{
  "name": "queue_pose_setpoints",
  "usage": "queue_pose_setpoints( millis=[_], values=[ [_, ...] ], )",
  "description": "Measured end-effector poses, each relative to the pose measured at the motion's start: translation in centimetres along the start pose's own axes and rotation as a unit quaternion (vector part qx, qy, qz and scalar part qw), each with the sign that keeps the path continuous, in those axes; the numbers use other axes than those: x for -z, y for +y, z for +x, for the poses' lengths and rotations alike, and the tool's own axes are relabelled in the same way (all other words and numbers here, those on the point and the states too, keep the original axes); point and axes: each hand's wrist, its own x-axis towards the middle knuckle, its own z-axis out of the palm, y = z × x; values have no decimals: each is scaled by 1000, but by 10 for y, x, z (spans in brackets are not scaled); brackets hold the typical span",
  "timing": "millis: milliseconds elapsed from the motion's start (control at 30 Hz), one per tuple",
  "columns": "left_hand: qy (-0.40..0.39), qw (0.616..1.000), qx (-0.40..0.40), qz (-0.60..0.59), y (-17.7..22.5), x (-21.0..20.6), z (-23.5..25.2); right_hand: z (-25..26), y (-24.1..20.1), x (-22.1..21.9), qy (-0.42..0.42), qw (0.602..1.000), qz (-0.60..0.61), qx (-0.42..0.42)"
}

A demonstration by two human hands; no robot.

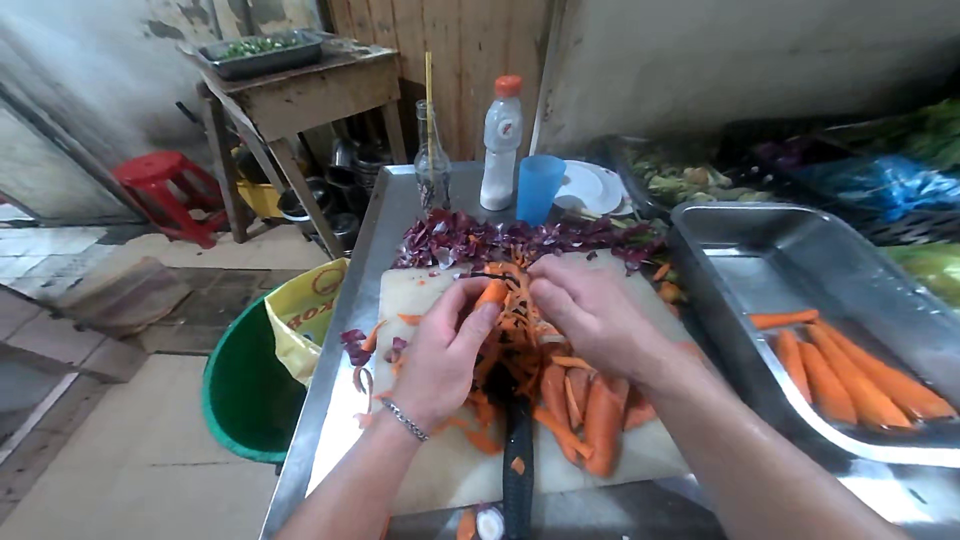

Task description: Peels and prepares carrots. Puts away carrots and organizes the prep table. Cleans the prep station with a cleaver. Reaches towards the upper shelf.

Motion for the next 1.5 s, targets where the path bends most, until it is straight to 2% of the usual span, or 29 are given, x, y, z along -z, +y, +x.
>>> queue_pose_setpoints(
  millis=[100,200,300,400,700,900,1067,1133,1200,1300,1367,1433,1500],
  values=[
    [8,999,-6,33,-1,-1,-1,1,-2,-6,-15,997,-62,31],
    [-6,999,6,32,0,0,0,4,5,-3,-14,994,-104,-23],
    [-7,997,26,-74,1,0,1,8,13,4,-5,989,-124,-77],
    [15,984,72,-160,3,3,1,9,13,10,-28,988,-101,-116],
    [70,958,127,-248,7,7,4,10,11,16,-44,984,-12,-175],
    [109,969,58,-214,6,2,4,8,-4,13,-41,965,159,-204],
    [95,969,-30,-224,5,-6,2,5,-20,16,-87,950,215,-208],
    [81,966,-56,-238,5,-8,1,4,-19,17,-83,949,235,-191],
    [60,961,-46,-267,4,-6,1,2,-17,19,-65,954,241,-166],
    [16,963,82,-256,4,-3,0,2,-11,24,-80,961,238,-115],
    [-61,946,174,-265,4,0,0,2,-10,25,-106,967,215,-85],
    [-149,917,208,-307,3,3,0,2,-10,21,-116,973,191,-58],
    [-184,897,213,-340,4,3,1,2,-6,16,-104,984,144,-29]
  ],
)
